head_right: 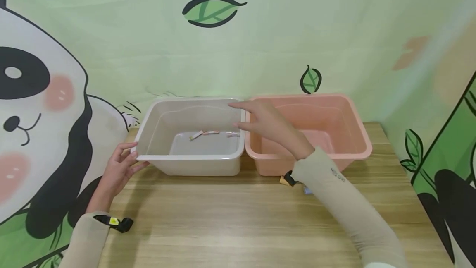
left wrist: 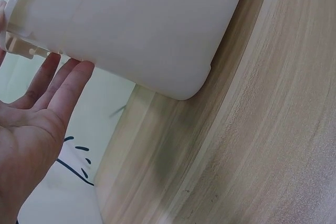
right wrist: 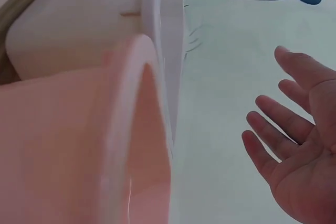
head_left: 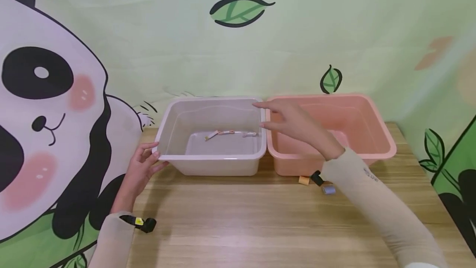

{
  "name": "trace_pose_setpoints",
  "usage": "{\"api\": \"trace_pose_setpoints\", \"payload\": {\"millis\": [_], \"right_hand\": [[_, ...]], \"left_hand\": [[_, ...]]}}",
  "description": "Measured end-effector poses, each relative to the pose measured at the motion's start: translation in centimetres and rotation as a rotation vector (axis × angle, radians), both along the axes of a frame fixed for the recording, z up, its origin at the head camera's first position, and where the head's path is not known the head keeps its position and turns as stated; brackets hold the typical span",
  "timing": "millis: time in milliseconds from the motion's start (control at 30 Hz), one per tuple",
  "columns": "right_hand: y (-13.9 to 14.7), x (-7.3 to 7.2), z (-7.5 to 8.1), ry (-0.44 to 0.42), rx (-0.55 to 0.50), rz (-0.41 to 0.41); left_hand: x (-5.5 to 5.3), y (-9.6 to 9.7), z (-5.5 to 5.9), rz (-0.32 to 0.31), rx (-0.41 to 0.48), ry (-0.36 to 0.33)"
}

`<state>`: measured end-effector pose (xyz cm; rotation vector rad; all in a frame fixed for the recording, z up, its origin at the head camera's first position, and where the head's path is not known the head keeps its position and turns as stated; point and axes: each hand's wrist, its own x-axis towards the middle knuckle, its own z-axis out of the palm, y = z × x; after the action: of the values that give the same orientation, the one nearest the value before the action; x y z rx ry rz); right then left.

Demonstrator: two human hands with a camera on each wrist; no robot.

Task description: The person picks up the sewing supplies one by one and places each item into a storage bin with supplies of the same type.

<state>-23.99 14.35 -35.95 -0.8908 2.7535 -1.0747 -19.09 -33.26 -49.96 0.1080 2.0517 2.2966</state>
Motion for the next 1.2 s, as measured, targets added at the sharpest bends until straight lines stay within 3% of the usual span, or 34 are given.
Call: {"api": "trace_pose_setpoints", "payload": {"millis": [233,433,700,900,1100,1200], "right_hand": [[2.0,3.9,-1.6,0.148,-0.055,0.041],[3.4,6.6,-2.9,0.126,-0.067,0.019],[5.0,8.4,-5.3,0.209,-0.077,0.120],[6.6,9.7,-8.0,0.234,-0.038,0.112],[9.0,10.9,-10.6,0.248,-0.090,0.106],[10.4,11.6,-11.6,0.244,-0.100,0.066]], "left_hand": [[0.0,-0.2,-0.1,0.004,0.000,0.000],[0.0,0.0,-0.1,0.006,0.011,0.003],[0.1,0.2,0.0,0.018,0.006,-0.006],[0.3,-0.1,0.4,0.015,0.017,-0.001],[0.4,0.0,0.4,0.021,0.031,-0.005],[0.3,0.2,0.3,0.016,0.034,-0.006]]}}
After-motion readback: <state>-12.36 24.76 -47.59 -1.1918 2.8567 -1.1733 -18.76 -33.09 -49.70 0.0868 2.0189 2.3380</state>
